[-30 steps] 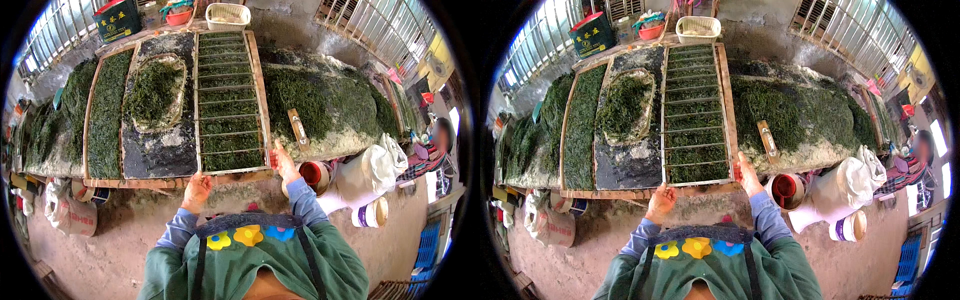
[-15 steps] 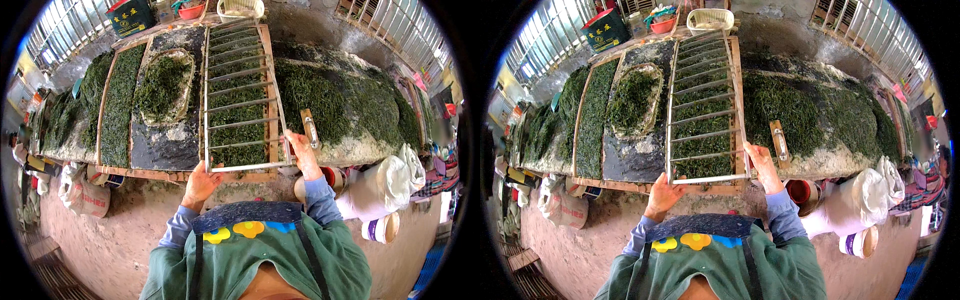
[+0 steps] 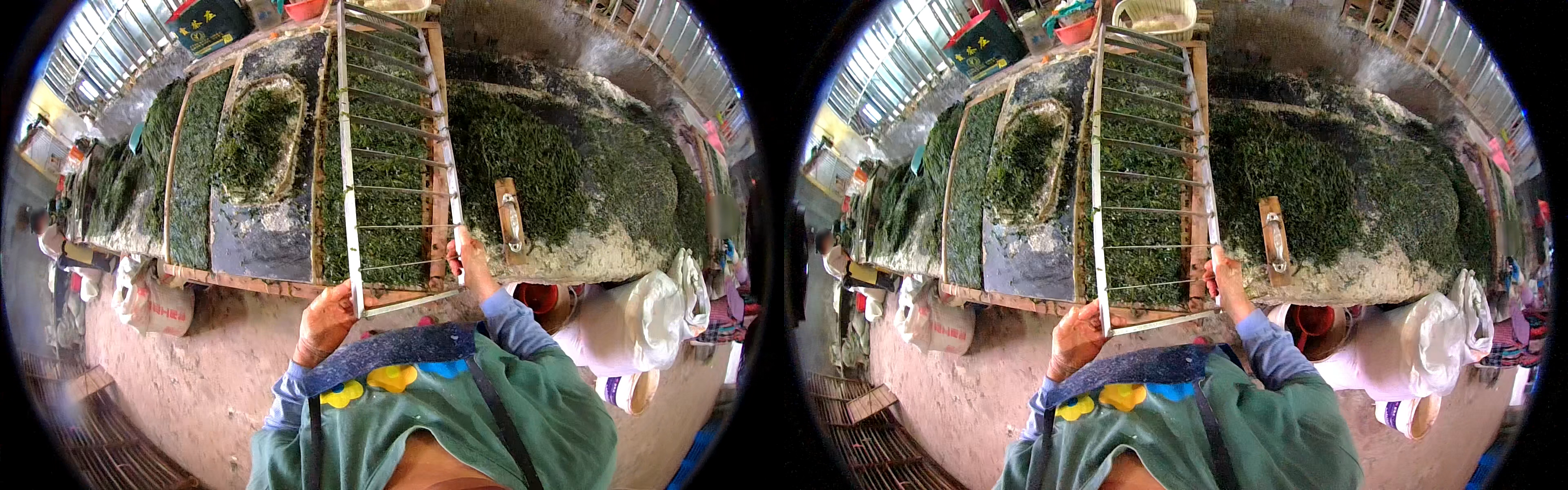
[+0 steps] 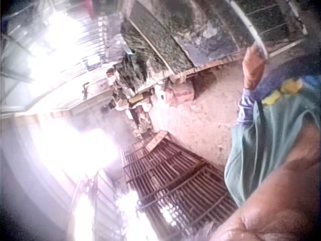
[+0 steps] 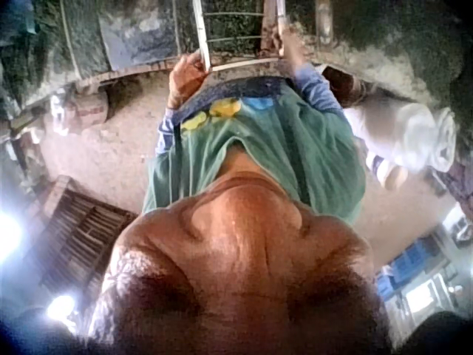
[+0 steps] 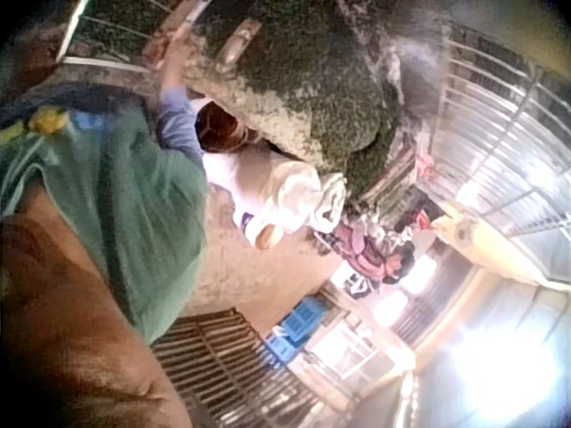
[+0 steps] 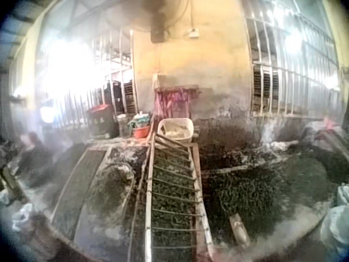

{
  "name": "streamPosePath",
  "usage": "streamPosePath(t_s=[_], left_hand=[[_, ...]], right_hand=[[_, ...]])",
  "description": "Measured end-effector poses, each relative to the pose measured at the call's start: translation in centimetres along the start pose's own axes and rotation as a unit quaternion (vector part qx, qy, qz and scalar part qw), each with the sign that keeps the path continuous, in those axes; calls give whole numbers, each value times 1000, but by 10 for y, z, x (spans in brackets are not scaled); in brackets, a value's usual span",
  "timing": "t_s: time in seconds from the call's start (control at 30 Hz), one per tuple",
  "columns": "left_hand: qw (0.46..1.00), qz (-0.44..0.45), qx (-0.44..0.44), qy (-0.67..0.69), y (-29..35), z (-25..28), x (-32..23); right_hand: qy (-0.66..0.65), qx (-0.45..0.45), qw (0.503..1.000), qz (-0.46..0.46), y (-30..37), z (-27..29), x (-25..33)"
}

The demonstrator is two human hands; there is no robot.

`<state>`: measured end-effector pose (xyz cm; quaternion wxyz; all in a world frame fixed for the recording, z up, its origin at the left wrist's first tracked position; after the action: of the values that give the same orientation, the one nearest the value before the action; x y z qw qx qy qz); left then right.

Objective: The person repeatedly scoops dried green herbs from a large pile and places them into a rectangular wooden sieve. They shake the sieve to separate the herbs, then spread them evenly across the mesh. The process is repeated multiple times throughout the clip.

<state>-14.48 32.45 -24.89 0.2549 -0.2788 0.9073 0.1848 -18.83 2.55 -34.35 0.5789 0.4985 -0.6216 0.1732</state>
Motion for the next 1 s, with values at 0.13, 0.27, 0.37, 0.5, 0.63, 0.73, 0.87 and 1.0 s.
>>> streamPosePath(t_s=[0.13, 0.27, 0.37, 0.5, 0.63, 0.73, 0.87, 1.0], left_hand=[[997, 5, -24, -66, -3, -11, 9], [994, -29, 24, -98, -12, -19, 9], [995, -39, 44, -75, -29, -24, 7], [990, 1, 61, -124, -66, -38, 8], [976, 18, 33, -212, -84, -50, 15], [970, 57, 8, -236, -88, -34, 22], [957, 95, -72, -264, -73, 2, 29], [947, 105, -151, -265, -51, 13, 24]], right_hand=[[-24, -13, 998, 63, -6, 4, -13], [-46, -24, 993, 108, -9, 11, 3], [10, -49, 991, 127, -11, 27, 42], [72, -110, 980, 147, -9, 68, 74], [44, -136, 969, 203, 10, 104, 105], [23, -173, 970, 169, 14, 153, 116], [71, -253, 960, 95, 12, 233, 121], [173, -265, 948, 22, -10, 326, 114]])
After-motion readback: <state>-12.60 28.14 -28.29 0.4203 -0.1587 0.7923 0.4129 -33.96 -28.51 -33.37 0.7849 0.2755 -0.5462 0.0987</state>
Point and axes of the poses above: each hand's wrist, its own y-axis away from the middle knuckle, its own z-axis out of the back of the hand, x = y × z, the point moved 3 cm from there along -y, towards the middle knuckle, and after that the axes turned 3 degrees about x, right-handed, at the moved point
